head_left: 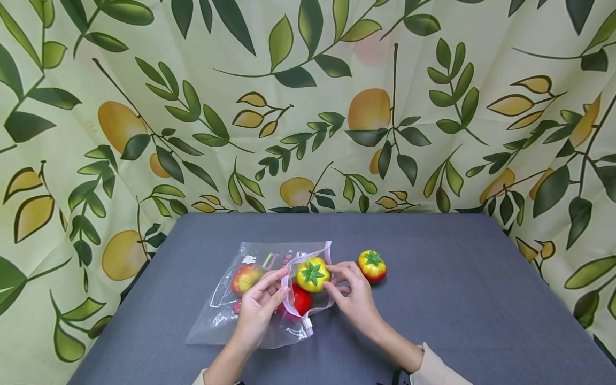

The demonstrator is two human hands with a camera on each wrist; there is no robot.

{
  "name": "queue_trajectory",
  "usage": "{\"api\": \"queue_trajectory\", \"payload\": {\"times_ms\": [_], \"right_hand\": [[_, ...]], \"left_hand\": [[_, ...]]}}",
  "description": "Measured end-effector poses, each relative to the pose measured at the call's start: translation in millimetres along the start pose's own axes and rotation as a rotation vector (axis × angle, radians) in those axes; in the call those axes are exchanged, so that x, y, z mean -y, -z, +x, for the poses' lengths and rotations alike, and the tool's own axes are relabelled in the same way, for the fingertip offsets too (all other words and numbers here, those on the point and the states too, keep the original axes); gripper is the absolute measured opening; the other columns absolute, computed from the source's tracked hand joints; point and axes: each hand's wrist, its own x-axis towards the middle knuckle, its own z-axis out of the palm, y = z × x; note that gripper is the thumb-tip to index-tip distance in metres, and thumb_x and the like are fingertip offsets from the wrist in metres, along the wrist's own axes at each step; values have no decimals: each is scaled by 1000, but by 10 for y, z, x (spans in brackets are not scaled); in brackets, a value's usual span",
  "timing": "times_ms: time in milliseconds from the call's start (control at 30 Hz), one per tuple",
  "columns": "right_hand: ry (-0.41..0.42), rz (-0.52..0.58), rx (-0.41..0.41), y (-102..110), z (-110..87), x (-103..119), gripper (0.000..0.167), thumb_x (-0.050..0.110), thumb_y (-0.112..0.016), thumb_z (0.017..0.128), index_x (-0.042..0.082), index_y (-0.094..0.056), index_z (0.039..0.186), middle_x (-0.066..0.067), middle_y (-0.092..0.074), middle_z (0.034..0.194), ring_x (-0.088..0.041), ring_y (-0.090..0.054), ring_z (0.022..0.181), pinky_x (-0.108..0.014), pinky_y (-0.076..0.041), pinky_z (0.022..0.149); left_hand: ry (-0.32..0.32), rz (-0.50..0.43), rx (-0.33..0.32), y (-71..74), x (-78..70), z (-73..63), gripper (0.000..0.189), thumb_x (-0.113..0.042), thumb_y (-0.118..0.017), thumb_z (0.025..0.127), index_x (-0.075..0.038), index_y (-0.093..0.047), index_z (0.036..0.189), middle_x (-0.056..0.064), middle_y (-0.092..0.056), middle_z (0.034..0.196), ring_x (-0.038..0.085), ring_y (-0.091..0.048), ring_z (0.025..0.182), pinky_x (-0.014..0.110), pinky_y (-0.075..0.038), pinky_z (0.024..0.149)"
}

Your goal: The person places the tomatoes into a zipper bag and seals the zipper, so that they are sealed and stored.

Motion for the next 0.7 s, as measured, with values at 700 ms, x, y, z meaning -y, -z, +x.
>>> {"api": "queue_trajectory", "payload": {"times_ms": [700], "right_hand": [[65,103,455,-40,-74,-24,35,6,-61,91,0,-58,126,-21,-58,134,-37,-58,120,-47,-52,94]], "left_hand": [[-12,-6,31,1,7,-4,37,12,-51,89,22,-46,125,-8,-60,113,0,-56,93,10,-51,87]]}}
